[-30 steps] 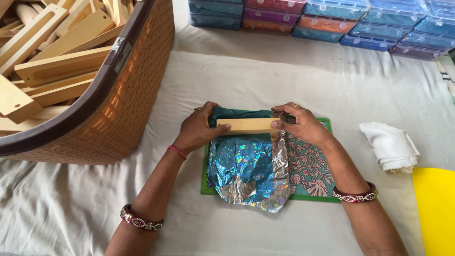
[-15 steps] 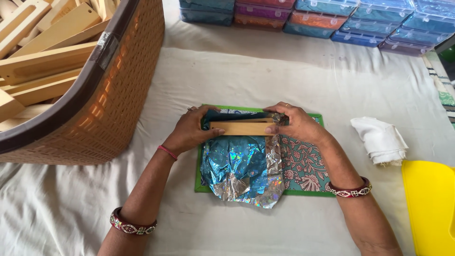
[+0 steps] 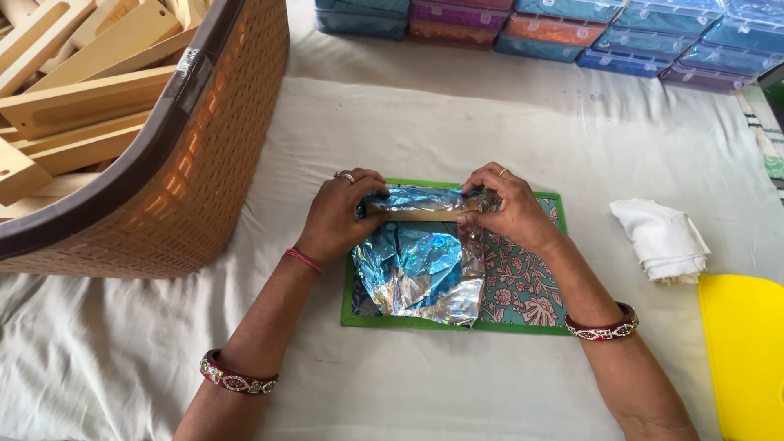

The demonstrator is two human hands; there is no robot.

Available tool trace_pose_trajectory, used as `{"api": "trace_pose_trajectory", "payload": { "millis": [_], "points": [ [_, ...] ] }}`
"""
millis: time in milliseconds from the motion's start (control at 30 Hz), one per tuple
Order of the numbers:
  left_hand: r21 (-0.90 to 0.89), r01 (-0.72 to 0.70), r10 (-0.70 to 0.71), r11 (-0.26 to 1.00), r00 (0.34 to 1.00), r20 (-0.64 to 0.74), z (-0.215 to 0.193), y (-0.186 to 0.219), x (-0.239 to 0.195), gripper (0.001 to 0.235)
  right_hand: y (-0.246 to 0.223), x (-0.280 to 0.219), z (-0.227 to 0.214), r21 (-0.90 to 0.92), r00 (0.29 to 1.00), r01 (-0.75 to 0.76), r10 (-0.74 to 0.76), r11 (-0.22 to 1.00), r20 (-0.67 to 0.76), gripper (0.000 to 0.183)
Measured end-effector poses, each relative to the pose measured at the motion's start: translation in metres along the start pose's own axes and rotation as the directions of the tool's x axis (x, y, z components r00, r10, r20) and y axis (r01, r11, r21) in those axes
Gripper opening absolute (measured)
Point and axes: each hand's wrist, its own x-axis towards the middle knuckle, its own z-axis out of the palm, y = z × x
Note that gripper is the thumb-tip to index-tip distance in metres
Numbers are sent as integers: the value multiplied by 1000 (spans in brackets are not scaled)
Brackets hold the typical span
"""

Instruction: The person wipes wooden drawer handles one at a time with a white cloth, turning each handle to clean its surfaces, then sets cleaned handles aside. The person then takes a sheet of blue foil and wraps it around one handle, folding the foil over the ends.

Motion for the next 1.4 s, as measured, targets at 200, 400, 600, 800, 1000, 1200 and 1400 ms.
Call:
{"api": "trace_pose_trajectory", "payload": {
  "millis": [200, 400, 600, 800, 1000, 1200, 1400],
  "points": [
    [-21, 46, -45, 999, 998, 52, -1, 5, -2, 29, 11, -1, 1, 23, 1000, -5, 4, 1000, 18, 42],
    [5, 1, -2, 1000, 999, 37, 0, 8, -4, 28, 18, 0, -2, 307, 999, -10, 22, 952, -36, 36],
    [15, -74, 74, 997, 997, -13, 6, 1, -6, 26, 13, 0, 4, 290, 997, -76, 78, 954, 5, 37],
    [42, -104, 106, 994, 993, -61, 3, 1, -4, 25, 1, -2, 3, 208, 995, -94, 86, 974, 47, 40],
    [65, -98, 103, 993, 992, -73, 2, -2, -7, 26, 10, -1, 7, 205, 998, -53, 42, 977, 56, 37],
    [96, -89, 94, 991, 994, -50, 1, -1, -7, 26, 3, -2, 6, 230, 998, -62, 56, 971, 34, 44],
    [80, -96, 97, 992, 995, -3, -21, 3, -4, 34, 0, -4, 6, 193, 999, -48, 43, 980, 30, 39]
  ]
}}
